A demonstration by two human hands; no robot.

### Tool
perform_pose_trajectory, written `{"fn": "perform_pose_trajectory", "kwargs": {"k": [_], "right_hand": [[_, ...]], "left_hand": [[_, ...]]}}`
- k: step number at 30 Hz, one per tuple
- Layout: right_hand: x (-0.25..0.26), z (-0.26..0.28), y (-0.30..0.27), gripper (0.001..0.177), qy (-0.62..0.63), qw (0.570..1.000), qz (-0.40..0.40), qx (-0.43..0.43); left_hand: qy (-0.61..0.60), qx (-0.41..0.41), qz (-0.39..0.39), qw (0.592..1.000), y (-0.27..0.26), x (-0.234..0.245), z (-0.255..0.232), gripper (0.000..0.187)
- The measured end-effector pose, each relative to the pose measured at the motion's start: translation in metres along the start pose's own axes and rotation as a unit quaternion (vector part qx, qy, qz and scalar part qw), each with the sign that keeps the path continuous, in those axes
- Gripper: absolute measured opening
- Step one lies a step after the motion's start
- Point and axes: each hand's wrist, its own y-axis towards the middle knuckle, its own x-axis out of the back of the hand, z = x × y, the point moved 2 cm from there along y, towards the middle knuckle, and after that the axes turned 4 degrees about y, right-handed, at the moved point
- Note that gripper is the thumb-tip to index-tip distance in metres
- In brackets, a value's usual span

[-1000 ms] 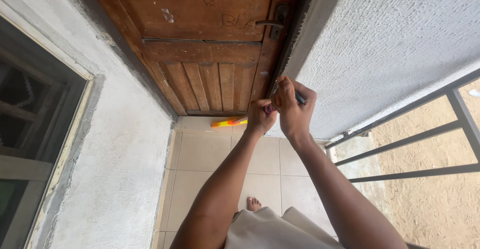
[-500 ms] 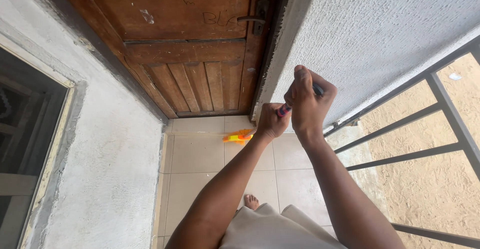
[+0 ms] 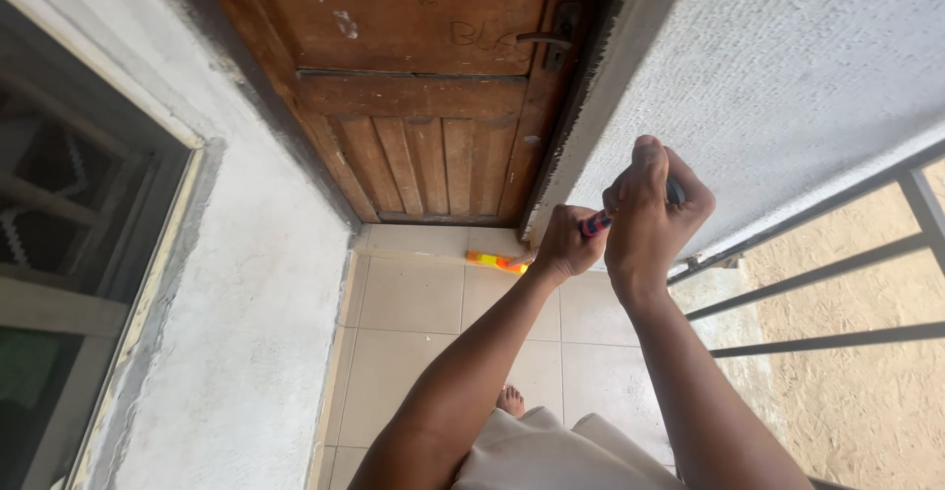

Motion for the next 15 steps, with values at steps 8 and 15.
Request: {"fn": "perform_pose_trajectory", "kwargs": {"k": [8, 15], "right_hand": [[-0.024, -0.021, -0.012, 0.042, 0.017, 0.998, 0.001, -0.054], [-0.048, -0.071, -0.062, 0.044, 0.048, 0.997, 0.007, -0.062]], "left_hand": [[0.014, 0.002, 0.005, 1.000, -0.030, 0.022, 0.024, 0.029], [0.045, 0.058, 0.011, 0.997, -0.067, 0.056, 0.083, 0.042]]}}
